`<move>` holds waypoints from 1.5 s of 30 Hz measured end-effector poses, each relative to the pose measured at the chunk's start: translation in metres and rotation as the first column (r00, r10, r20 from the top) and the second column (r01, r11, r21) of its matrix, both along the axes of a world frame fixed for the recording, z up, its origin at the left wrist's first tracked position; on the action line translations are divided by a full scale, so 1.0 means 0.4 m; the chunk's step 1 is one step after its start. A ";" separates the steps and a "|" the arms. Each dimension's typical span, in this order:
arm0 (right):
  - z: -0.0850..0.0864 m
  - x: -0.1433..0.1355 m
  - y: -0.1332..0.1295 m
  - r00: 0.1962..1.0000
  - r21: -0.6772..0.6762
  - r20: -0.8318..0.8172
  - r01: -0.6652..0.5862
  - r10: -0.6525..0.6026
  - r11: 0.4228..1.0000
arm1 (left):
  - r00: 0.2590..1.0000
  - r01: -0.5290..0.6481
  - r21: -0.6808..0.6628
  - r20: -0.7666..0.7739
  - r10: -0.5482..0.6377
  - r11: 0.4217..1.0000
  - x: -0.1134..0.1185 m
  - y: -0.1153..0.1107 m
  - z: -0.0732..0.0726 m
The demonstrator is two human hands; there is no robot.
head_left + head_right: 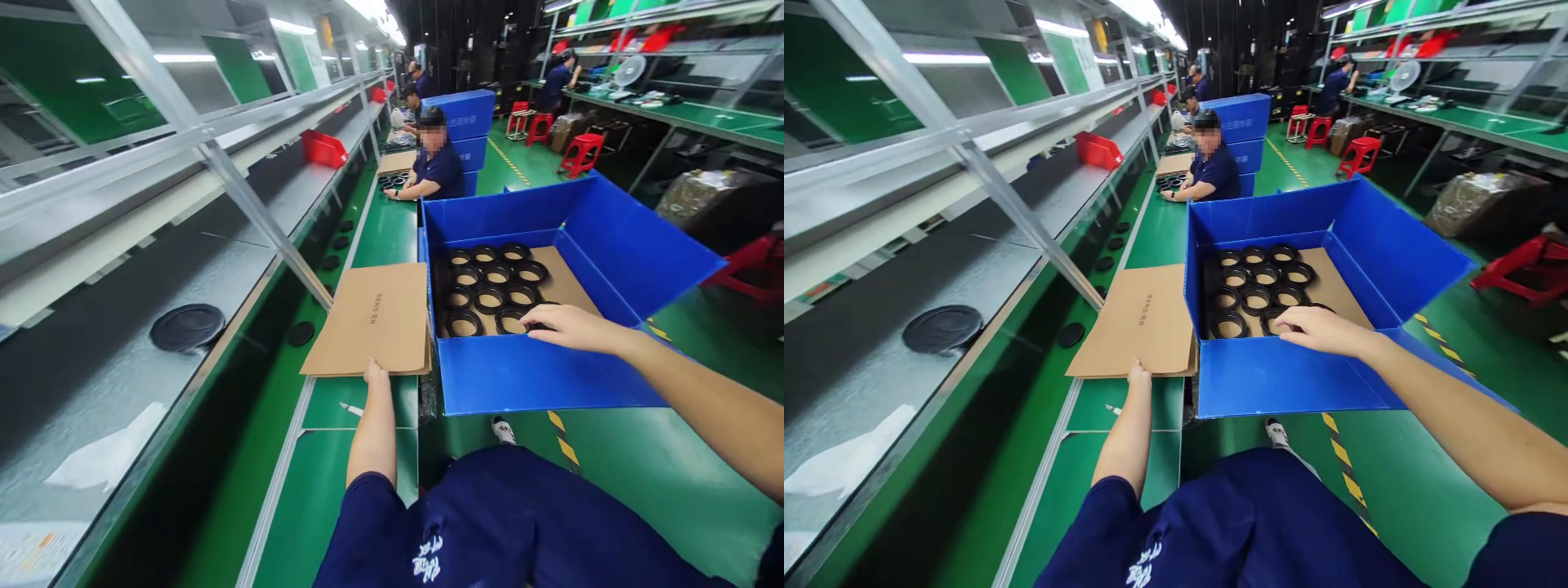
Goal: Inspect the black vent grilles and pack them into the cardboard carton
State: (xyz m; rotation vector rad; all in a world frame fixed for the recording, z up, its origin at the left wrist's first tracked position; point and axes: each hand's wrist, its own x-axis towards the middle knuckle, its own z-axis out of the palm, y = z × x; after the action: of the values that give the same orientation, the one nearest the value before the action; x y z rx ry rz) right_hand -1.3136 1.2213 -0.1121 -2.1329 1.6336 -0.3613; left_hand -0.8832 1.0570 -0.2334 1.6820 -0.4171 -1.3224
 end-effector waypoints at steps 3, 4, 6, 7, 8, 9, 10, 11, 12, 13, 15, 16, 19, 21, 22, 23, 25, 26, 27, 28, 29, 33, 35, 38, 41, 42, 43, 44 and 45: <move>-0.142 -0.101 0.014 0.994 0.111 -0.091 0.066 -0.056 0.992 | 0.909 -0.173 0.100 0.399 0.120 0.980 -0.009 0.018 0.014; -0.184 -0.131 0.016 0.986 0.169 -0.137 0.116 -0.093 0.979 | 0.856 -0.203 0.090 0.501 0.132 0.975 -0.015 0.031 0.023; -0.255 -0.165 0.015 0.962 0.284 -0.223 0.217 -0.156 0.934 | 0.764 -0.189 0.036 0.634 0.124 0.981 -0.029 0.066 0.042; -0.282 -0.166 0.011 0.953 0.329 -0.254 0.245 -0.165 0.912 | 0.724 -0.135 -0.023 0.681 0.114 0.991 -0.037 0.087 0.049; -0.305 -0.156 0.005 0.947 0.361 -0.280 0.257 -0.158 0.896 | 0.682 -0.035 -0.120 0.723 0.111 0.992 -0.046 0.108 0.050; -0.325 -0.138 -0.004 0.940 0.374 -0.309 0.260 -0.145 0.890 | 0.641 0.105 -0.237 0.758 0.117 0.966 -0.057 0.126 0.046; -0.342 -0.115 -0.016 0.928 0.363 -0.348 0.265 -0.133 0.893 | 0.596 0.305 -0.382 0.791 0.138 0.872 -0.070 0.141 0.037; -0.359 -0.091 -0.028 0.907 0.322 -0.400 0.275 -0.133 0.906 | 0.564 0.511 -0.475 0.814 0.138 0.717 -0.089 0.152 0.025; -0.376 -0.067 -0.038 0.878 0.249 -0.454 0.288 -0.151 0.925 | 0.524 0.697 -0.501 0.844 0.113 0.512 -0.114 0.161 0.013; -0.391 -0.046 -0.042 0.846 0.157 -0.501 0.297 -0.183 0.942 | 0.461 0.837 -0.456 0.885 0.056 0.302 -0.146 0.170 0.005; -0.420 -0.019 -0.029 0.799 -0.007 -0.545 0.299 -0.254 0.954 | 0.233 0.972 -0.234 0.969 -0.088 -0.006 -0.230 0.190 -0.003; -0.432 -0.014 -0.016 0.792 -0.050 -0.545 0.297 -0.275 0.954 | 0.086 0.989 -0.101 0.987 -0.134 -0.106 -0.277 0.198 -0.005; -0.468 -0.031 0.018 0.810 -0.039 -0.524 0.286 -0.264 0.957 | -0.257 0.959 0.233 0.954 -0.154 -0.159 -0.410 0.202 -0.035; -0.492 -0.052 0.022 0.818 -0.044 -0.511 0.283 -0.265 0.958 | -0.400 0.916 0.389 0.903 -0.155 -0.096 -0.469 0.191 -0.078; -0.504 -0.059 0.022 0.819 -0.058 -0.504 0.287 -0.276 0.956 | -0.448 0.894 0.445 0.879 -0.163 -0.061 -0.488 0.186 -0.099; -0.513 -0.063 0.023 0.818 -0.076 -0.495 0.293 -0.292 0.953 | -0.480 0.875 0.483 0.859 -0.176 -0.030 -0.500 0.184 -0.118; -0.525 -0.061 0.030 0.821 -0.112 -0.470 0.309 -0.324 0.944 | -0.510 0.853 0.522 0.837 -0.200 0.005 -0.508 0.185 -0.142; -0.527 -0.058 0.036 0.828 -0.120 -0.453 0.310 -0.330 0.943 | -0.514 0.849 0.528 0.833 -0.206 0.016 -0.506 0.187 -0.146; -0.525 -0.055 0.041 0.842 -0.124 -0.429 0.304 -0.327 0.945 | -0.515 0.848 0.530 0.832 -0.207 0.019 -0.501 0.189 -0.145; -0.520 -0.053 0.045 0.862 -0.122 -0.395 0.294 -0.319 0.948 | -0.516 0.848 0.530 0.831 -0.206 0.014 -0.495 0.192 -0.140; -0.512 -0.056 0.046 0.885 -0.116 -0.348 0.285 -0.308 0.951 | -0.516 0.850 0.527 0.831 -0.207 0.001 -0.488 0.194 -0.131; -0.455 -0.118 0.008 0.918 -0.097 -0.130 0.364 -0.374 0.926 | -0.445 0.886 0.463 0.853 -0.272 0.006 -0.488 0.192 -0.064; -0.427 -0.172 -0.037 0.858 -0.058 -0.133 0.492 -0.496 0.868 | -0.374 0.869 0.448 0.873 -0.313 0.210 -0.520 0.170 -0.023; -0.411 -0.232 -0.124 0.827 0.142 -0.224 0.551 -0.515 0.822 | -0.390 0.693 0.552 0.828 -0.402 0.464 -0.595 0.098 0.022; -0.424 -0.232 -0.209 0.918 0.312 -0.227 0.384 -0.324 0.869 | -0.432 0.588 0.717 0.671 -0.603 0.376 -0.671 0.006 0.033; -0.431 -0.222 -0.233 0.937 0.323 -0.222 0.332 -0.270 0.886 | -0.416 0.583 0.742 0.623 -0.662 0.332 -0.692 -0.020 0.031; -0.439 -0.210 -0.253 0.947 0.320 -0.222 0.297 -0.233 0.900 | -0.394 0.587 0.753 0.586 -0.708 0.297 -0.710 -0.042 0.026; -0.446 -0.199 -0.270 0.952 0.312 -0.226 0.274 -0.209 0.910 | -0.373 0.595 0.757 0.559 -0.741 0.271 -0.727 -0.057 0.020; -0.453 -0.191 -0.284 0.954 0.302 -0.231 0.256 -0.191 0.918 | -0.359 0.604 0.757 0.538 -0.762 0.250 -0.743 -0.066 0.013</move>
State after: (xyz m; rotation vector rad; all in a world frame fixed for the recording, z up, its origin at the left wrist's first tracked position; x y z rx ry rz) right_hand -1.3901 1.1076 -0.2933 -1.7815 1.9053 0.0608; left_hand -1.1803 1.0306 -0.2283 2.2358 -2.6648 -0.7835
